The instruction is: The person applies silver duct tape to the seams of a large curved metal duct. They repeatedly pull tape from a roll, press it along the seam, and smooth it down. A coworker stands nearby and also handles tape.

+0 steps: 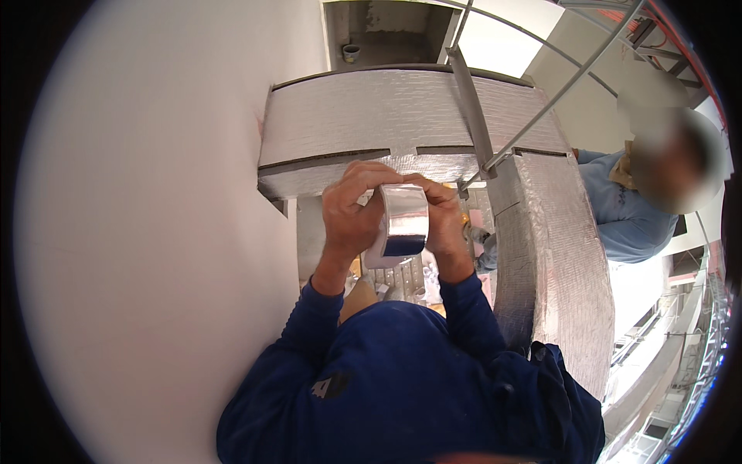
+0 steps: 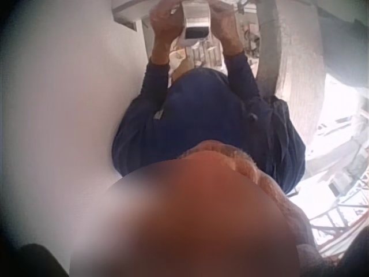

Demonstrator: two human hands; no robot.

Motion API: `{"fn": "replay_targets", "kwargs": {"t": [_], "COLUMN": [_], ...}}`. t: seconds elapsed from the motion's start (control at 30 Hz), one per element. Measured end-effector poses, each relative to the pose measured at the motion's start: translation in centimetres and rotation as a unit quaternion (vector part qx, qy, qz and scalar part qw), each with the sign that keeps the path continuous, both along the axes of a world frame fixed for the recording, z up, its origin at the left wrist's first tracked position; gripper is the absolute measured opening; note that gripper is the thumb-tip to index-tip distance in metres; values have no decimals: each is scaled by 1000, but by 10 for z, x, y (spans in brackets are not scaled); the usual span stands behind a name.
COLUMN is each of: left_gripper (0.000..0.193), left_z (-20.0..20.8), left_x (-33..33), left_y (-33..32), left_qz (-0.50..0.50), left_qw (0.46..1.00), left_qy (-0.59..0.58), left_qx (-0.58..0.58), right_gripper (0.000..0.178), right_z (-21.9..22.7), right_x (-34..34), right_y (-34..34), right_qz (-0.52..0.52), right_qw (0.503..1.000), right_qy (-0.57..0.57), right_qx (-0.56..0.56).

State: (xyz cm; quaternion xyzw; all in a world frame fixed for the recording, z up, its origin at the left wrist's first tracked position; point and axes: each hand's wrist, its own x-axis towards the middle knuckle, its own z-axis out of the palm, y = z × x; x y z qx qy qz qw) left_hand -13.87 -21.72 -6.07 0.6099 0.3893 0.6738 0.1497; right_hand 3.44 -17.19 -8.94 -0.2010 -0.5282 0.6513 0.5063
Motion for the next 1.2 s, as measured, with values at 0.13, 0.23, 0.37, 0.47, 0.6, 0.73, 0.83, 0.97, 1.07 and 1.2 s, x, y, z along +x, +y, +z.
{"fn": "replay_targets", "kwargs": {"t": [0.13, 0.23, 0.37, 0.47, 0.6, 0.73, 0.83, 0.97, 1.07, 1.2], "left_gripper": [18, 18, 21, 23, 21, 21, 20, 23, 22, 15], "left_z": [8, 10, 10, 8, 6, 3, -3, -16, -29, -47], "left_x": [-11, -15, -18, -22, -28, -37, -44, -54, -64, -75], "left_y": [-7, -9, -6, -7, -13, -20, -22, -23, -26, -31], "left_qz": [9, 16, 21, 34, 51, 65, 70, 80, 84, 78], "left_qw": [998, 995, 996, 997, 994, 991, 989, 985, 979, 963], "left_qy": [14, 47, 48, 46, 48, 50, 41, 7, -32, -118], "left_qx": [-57, -88, -66, -58, -79, -108, -123, -150, -184, -229], "right_gripper": [25, 27, 24, 22, 12, 6, 12, 15, 8, 17], "right_z": [33, 68, 105, 116, 115, 106, 100, 96, 93, 86], "right_x": [19, 22, 12, 0, -10, -24, -36, -52, -67, -92], "right_y": [10, 15, 14, 16, 22, 26, 31, 33, 36, 45], "right_qz": [-31, -19, 53, 68, 82, 97, 100, 125, 143, 164], "right_qw": [998, 977, 947, 933, 919, 917, 912, 904, 891, 864], "right_qy": [-38, -145, -252, -315, -337, -326, -320, -318, -366, -372], "right_qx": [35, 156, 194, 162, 187, 209, 235, 255, 228, 297]}}
